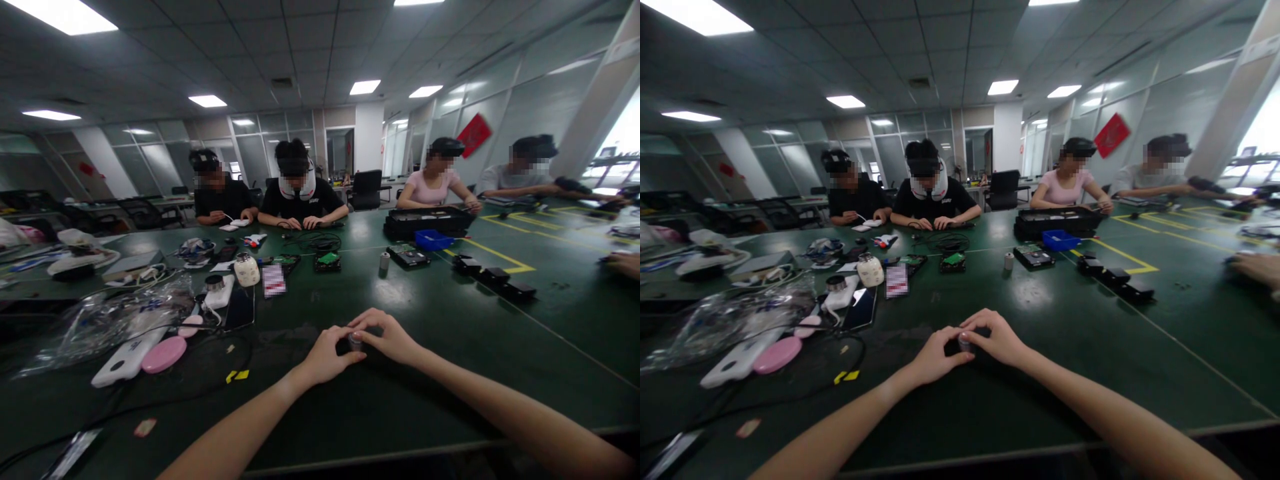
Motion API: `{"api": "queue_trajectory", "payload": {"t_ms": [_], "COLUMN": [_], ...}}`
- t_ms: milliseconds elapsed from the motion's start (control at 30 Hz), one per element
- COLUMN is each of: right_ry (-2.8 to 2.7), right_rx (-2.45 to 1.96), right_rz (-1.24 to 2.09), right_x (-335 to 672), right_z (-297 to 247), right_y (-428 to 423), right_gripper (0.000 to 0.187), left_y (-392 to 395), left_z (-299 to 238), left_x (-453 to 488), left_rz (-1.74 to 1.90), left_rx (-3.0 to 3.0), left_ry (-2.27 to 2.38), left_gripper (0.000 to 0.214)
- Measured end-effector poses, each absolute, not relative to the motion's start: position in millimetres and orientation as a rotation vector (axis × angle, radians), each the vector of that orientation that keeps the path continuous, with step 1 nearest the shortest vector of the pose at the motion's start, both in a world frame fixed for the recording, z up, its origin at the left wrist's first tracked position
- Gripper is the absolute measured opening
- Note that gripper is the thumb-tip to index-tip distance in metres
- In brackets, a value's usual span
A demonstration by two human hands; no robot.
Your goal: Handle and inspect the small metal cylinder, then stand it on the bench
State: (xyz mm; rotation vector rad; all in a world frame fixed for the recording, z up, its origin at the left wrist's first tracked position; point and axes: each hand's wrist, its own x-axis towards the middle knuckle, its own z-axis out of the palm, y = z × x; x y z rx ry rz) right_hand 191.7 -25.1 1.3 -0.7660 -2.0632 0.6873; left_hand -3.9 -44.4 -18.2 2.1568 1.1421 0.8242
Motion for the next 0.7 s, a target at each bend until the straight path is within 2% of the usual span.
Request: {"api": "queue_trajectory", "payload": {"t_ms": [200, 300, 467, 700], "right_ry": [-1.964, -1.939, -2.178, -2.173], "right_rx": [-0.845, -0.832, -0.746, -0.743], "right_rz": [0.623, 0.721, 0.763, 0.702], "right_x": [201.9, 207.9, 205.6, 195.9], "right_z": [3.9, 5.4, 7.4, 0.3], "right_y": [-19.1, -17.8, -22.3, -23.0], "right_gripper": [0.036, 0.026, 0.029, 0.019], "left_y": [-45.3, -45.4, -46.2, -45.1], "left_z": [-16.3, -15.1, -13.4, -16.8], "left_x": [-4.6, -4.0, -3.1, -3.6], "left_rz": [0.827, 0.820, 0.807, 0.828], "left_rx": [2.134, 2.137, 2.146, 2.128], "left_ry": [1.140, 1.127, 1.156, 1.149], "left_gripper": [0.041, 0.042, 0.036, 0.041]}}
